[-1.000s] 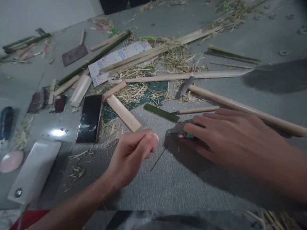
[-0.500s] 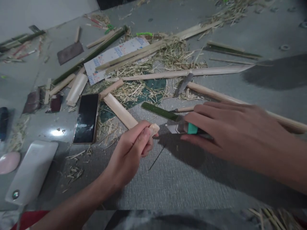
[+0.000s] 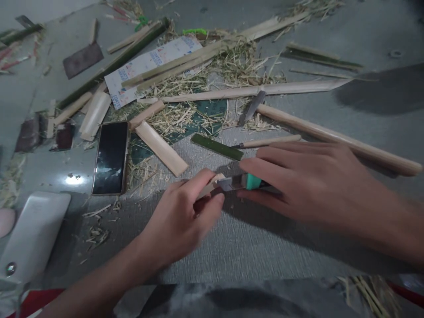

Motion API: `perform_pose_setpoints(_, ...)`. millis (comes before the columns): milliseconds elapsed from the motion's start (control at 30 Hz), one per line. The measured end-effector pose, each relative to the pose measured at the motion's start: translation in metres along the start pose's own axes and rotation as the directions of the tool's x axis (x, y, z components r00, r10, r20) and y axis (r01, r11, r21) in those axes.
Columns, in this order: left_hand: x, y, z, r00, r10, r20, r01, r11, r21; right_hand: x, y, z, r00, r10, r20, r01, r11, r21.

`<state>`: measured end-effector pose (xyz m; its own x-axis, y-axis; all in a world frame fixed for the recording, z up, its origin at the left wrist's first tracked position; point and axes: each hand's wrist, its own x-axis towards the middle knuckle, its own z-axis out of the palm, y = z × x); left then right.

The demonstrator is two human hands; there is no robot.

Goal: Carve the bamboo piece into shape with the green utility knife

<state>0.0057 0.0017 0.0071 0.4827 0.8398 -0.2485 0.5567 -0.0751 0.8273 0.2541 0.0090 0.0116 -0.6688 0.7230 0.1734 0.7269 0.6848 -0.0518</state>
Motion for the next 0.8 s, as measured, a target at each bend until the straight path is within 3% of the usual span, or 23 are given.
perform_pose_setpoints(333, 0.0018, -0.0056, 0.0063, 0.988, 0.149, -0.033, -0.135, 0.956, 0.259, 0.001, -0.0012, -0.0011, 0.998, -0.067, -0.018, 0.067, 0.998, 0.001)
perform_pose_setpoints(700, 0.0025, -0.0047, 0.0055, 0.985, 0.161, -0.053, -0.137, 0.939, 0.315, 0.0001, -0.0048, -0.0026, 0.994, -0.089, 0.056, 0.089, 0.996, 0.01)
perform_pose_setpoints(800, 0.0023, -0.0059, 0.0042, 0.989, 0.138, -0.047, -0.119, 0.952, 0.281, 0.0, -0.0067, -0.002, 0.997, -0.077, 0.008, 0.077, 0.997, -0.008)
